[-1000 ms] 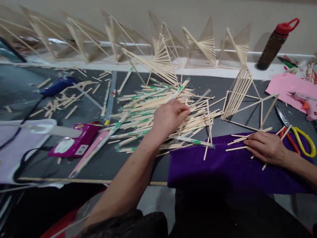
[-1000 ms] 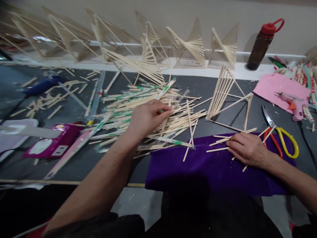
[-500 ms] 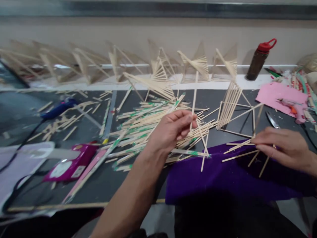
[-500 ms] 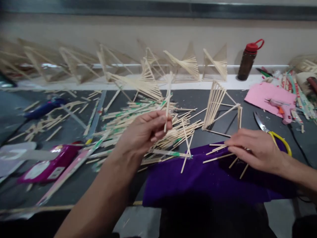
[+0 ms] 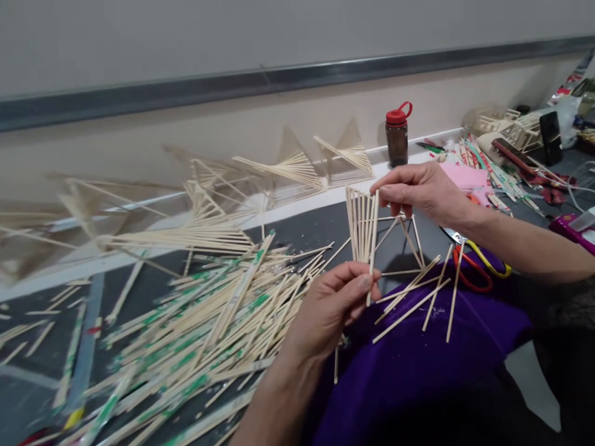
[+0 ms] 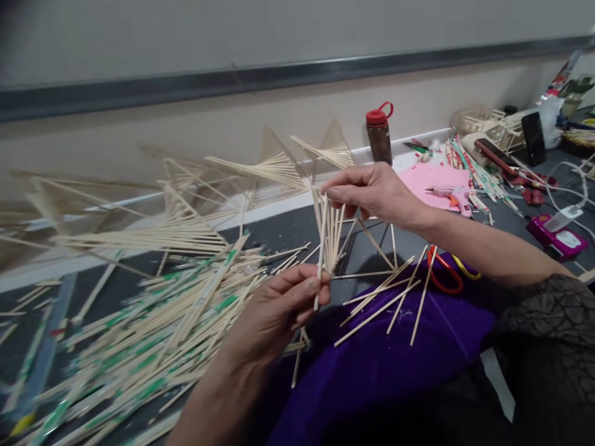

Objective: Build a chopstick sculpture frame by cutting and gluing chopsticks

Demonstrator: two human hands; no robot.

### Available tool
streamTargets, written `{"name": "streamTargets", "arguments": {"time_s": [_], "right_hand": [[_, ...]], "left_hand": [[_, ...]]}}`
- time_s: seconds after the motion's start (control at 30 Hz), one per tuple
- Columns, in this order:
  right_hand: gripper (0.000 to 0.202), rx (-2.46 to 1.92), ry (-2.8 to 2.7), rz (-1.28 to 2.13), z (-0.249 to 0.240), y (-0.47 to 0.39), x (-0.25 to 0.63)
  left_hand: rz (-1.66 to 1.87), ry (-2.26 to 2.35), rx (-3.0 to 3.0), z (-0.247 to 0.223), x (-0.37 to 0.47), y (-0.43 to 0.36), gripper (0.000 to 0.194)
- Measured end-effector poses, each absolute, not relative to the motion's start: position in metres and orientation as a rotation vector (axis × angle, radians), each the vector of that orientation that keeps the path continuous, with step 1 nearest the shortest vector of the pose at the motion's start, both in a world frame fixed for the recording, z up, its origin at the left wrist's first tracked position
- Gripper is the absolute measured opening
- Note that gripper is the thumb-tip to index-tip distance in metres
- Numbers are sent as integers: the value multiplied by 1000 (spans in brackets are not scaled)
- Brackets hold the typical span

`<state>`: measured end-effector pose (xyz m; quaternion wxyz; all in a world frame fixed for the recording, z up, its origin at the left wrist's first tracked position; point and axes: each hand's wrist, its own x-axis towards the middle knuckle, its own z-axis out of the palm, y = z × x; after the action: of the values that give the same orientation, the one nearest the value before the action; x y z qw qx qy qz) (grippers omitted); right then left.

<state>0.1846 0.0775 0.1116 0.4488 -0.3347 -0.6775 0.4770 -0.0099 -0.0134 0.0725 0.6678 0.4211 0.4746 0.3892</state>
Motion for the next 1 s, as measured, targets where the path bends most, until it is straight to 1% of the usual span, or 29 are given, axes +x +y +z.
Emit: {"name": "streamTargets", "arguments": {"time_s": [0.27, 0.47, 0.6, 0.77, 1.0], "right_hand": [[16, -853, -1635, 1258, 118, 111, 179], [18, -982, -1479, 1442, 83, 149, 188], [20, -1062, -1425, 1447, 66, 154, 188], [18, -1140, -1394, 1405, 63, 150, 189], [18, -1174, -1401, 1365, 55, 152, 189]], "left_hand": [[1006, 1067, 803, 65, 7, -8, 30], [964, 1069, 621, 38, -2, -3, 30], [898, 1043, 455, 23, -6, 1, 29], [836, 950, 316, 15, -1, 4, 43], [833, 876, 253, 9, 3, 4, 48]]}}
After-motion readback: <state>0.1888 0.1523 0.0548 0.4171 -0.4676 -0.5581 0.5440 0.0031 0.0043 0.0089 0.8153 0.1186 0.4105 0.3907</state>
